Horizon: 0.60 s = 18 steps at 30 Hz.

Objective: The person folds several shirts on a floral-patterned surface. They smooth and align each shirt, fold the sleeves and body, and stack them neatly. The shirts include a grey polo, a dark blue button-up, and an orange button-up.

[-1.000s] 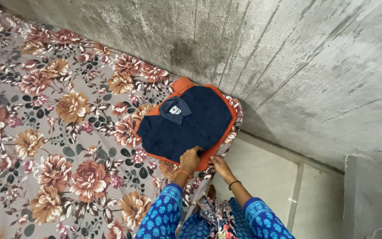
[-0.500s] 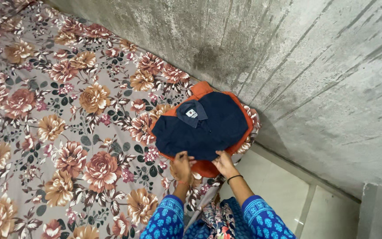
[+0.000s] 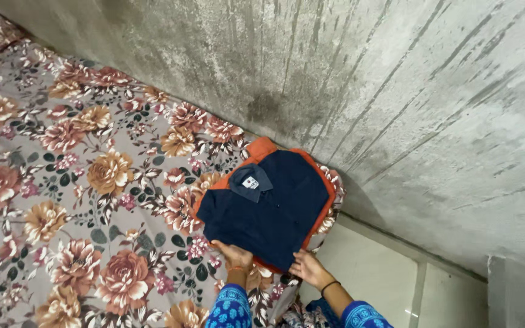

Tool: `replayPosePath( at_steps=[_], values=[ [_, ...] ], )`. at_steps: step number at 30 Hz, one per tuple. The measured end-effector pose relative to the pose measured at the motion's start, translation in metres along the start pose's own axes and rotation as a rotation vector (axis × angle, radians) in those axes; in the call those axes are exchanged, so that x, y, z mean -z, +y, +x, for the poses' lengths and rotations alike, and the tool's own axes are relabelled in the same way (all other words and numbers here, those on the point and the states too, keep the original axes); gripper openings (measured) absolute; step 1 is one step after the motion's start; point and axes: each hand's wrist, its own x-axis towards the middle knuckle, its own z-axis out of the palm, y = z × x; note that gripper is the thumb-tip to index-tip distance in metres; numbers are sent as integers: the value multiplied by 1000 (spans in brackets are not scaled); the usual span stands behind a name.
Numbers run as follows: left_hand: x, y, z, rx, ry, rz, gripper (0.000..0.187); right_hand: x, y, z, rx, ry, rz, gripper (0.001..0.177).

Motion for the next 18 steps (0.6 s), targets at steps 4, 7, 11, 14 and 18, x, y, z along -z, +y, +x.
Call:
replayPosePath(
  at_steps=[4, 7, 11, 14, 18],
  values=[
    [-21, -9, 15, 38, -183, 425, 98, 12, -2, 0, -73, 90, -17, 46],
    [-23, -19, 23, 31, -194, 634, 93, 19, -18, 11, 8, 152, -75, 49],
    [-19, -14, 29, 18, -218, 600, 85, 11, -57, 36, 285, 432, -390, 52],
    [-13, -13, 33, -64, -231, 542, 83, 6, -86, 51, 685, 643, -763, 60],
    [-9, -15, 41, -208, -133, 696, 87, 0, -133, 74, 996, 696, -1218, 59]
  ],
)
